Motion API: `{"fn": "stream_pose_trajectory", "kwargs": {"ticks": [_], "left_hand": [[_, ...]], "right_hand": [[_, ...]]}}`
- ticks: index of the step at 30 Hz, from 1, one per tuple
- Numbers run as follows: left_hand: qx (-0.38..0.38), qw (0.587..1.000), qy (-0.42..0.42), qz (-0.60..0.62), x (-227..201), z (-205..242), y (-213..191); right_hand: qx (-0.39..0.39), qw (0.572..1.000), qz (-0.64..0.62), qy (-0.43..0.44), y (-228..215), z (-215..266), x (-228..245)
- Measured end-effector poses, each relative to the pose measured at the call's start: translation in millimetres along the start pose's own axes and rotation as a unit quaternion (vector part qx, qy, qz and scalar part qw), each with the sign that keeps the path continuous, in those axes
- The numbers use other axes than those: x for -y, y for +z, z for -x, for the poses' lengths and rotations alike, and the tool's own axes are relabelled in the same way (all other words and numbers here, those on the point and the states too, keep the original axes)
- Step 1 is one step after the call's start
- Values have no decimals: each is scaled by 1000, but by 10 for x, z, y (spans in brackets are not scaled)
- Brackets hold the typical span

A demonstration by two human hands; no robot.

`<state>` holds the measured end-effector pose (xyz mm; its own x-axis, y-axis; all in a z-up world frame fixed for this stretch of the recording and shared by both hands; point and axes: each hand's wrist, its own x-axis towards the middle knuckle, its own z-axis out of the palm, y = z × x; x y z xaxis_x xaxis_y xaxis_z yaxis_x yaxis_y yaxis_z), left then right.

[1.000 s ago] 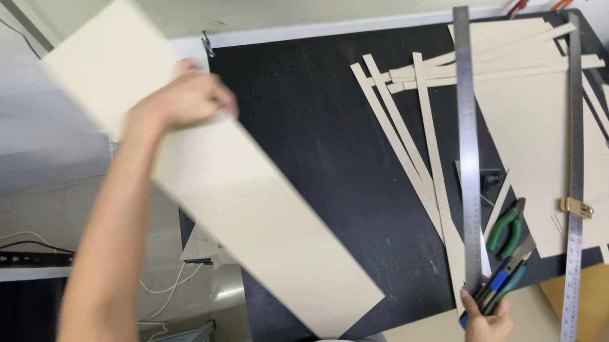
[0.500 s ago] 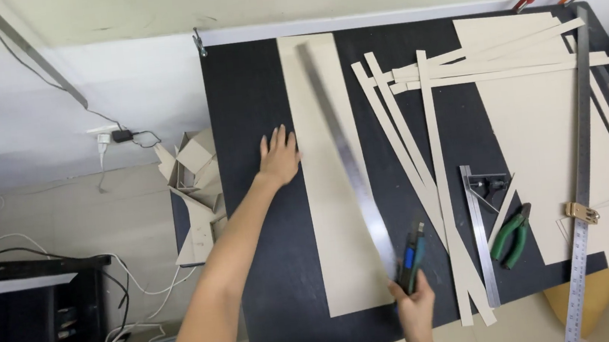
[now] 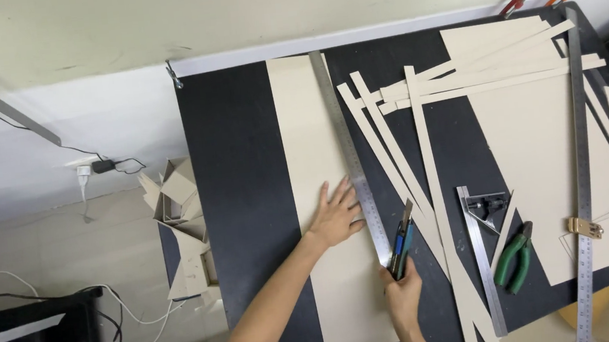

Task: Cutting thin strips from a board using a metal ruler and a utility knife on a workbench.

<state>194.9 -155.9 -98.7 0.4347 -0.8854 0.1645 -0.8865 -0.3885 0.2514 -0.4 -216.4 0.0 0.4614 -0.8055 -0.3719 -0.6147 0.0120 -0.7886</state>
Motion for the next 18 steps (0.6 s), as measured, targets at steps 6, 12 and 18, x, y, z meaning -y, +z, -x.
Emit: {"fn": "stream_pose_trajectory", "kwargs": {"ticks": [6, 12, 18], "left_hand": [[-20, 995, -91, -48, -201, 299, -452], [-90, 973, -200, -72, -453, 920, -495], [-125, 947, -255, 148, -257, 1279, -403]], "right_hand": [[22, 999, 31, 40, -172, 66, 69], [60, 993, 23, 98, 30, 428, 261], [132, 990, 26, 41, 274, 589, 97]]}}
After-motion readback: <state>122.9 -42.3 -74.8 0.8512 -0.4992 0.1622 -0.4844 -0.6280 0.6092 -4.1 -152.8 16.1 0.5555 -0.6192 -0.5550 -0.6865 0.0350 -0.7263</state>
